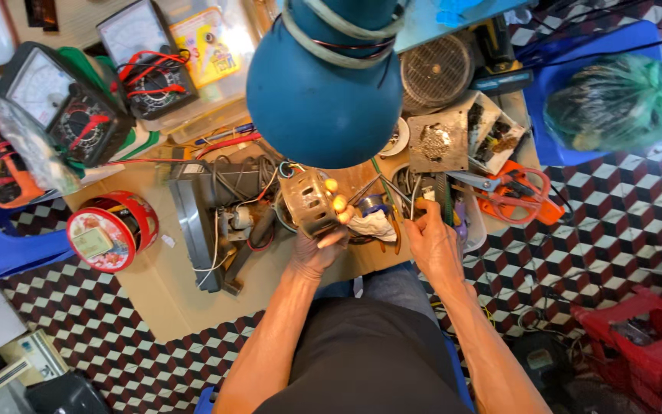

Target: The person disassembles a small electric motor, removes the rotor, cleans the stator and rotor with a cloth, and reassembles the motor components. The person uses a cloth to wipe parts and handles the motor housing, rotor, and stator throughout the process.

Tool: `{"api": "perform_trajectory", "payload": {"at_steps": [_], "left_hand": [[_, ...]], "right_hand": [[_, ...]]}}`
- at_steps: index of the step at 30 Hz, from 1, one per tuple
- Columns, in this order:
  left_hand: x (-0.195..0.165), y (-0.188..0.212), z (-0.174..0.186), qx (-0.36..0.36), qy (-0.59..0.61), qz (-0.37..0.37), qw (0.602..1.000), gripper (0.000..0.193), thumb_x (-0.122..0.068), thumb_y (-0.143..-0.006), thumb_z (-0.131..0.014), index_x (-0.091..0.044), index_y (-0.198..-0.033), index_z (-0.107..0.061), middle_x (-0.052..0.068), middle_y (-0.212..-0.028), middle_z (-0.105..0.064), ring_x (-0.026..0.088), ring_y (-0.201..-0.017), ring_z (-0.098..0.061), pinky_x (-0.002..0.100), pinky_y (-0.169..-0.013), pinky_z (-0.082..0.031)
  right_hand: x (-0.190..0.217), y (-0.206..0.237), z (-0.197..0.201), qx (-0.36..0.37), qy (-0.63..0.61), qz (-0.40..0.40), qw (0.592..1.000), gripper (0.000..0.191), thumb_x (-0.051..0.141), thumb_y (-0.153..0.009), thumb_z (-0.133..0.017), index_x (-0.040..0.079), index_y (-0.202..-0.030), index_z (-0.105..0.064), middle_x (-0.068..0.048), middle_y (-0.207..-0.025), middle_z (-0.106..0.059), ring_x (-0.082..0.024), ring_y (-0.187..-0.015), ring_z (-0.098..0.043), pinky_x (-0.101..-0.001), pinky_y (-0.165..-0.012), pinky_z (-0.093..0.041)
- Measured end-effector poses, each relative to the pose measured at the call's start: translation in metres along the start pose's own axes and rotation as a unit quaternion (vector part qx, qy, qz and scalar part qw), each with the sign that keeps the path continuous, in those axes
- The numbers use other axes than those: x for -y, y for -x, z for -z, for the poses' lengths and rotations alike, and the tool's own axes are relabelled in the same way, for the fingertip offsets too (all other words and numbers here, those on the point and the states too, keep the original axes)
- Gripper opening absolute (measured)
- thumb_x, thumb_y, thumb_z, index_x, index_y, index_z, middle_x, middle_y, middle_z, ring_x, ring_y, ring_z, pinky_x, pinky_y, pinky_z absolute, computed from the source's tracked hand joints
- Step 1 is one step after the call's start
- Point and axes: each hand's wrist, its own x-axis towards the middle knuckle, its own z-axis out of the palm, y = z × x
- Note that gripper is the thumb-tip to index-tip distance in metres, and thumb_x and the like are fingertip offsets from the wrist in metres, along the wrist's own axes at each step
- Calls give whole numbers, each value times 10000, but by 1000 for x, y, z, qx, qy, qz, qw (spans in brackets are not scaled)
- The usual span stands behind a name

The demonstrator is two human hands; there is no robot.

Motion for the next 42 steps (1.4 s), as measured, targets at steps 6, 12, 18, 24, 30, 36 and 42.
{"api": "perform_trajectory", "payload": {"at_steps": [6,12,18,24,30,36,42], "left_hand": [[-7,3,-3,27,33,12,999,460,-102,-985,-729,0,-1378,-516,175,-1130,-600,256,-1044,-590,158,-527,-523],[-10,1,-4,61,38,25,997,514,-117,-922,-768,-2,-1360,-525,157,-1122,-604,257,-1065,-595,160,-534,-515],[-10,2,-2,31,42,29,998,439,-105,-980,-756,10,-1336,-527,167,-1087,-609,274,-1040,-621,176,-541,-514],[-11,1,-4,41,20,24,999,455,-143,-981,-762,3,-1336,-518,186,-1101,-631,279,-1048,-645,175,-542,-514],[-12,1,-5,43,5,12,999,519,-154,-939,-786,6,-1350,-512,185,-1108,-627,279,-1047,-637,175,-524,-507],[-15,3,3,31,5,17,999,410,-149,-1013,-713,43,-1344,-566,193,-1095,-609,283,-1014,-631,174,-516,-501],[-15,4,4,26,40,24,999,369,-182,-1046,-669,50,-1314,-571,202,-1057,-610,308,-992,-655,188,-490,-499]], "right_hand": [[-2,-4,2,90,-167,-29,981,293,104,-970,-605,6,-1220,-722,-163,-834,-712,-271,-734,-657,-367,-660,-533],[33,9,60,141,-357,-17,923,289,164,-992,-551,4,-1208,-657,-142,-1156,-759,-179,-1055,-759,-300,-900,-621],[101,14,66,49,-44,245,967,145,125,-944,-689,46,-1052,-744,-99,-983,-748,-159,-880,-729,-306,-799,-581],[142,-13,60,253,-50,78,963,238,170,-1029,-607,129,-1220,-743,-84,-791,-746,-251,-701,-743,-356,-639,-593],[153,-25,58,114,13,382,917,225,82,-953,-604,8,-1127,-726,-170,-929,-733,-329,-801,-719,-394,-705,-561],[158,-28,44,207,-90,290,930,174,146,-974,-612,85,-1062,-750,-71,-862,-788,-219,-752,-806,-338,-658,-625],[160,-30,44,138,0,378,915,149,136,-952,-634,59,-1014,-746,-101,-844,-761,-295,-703,-736,-392,-593,-565]]}}
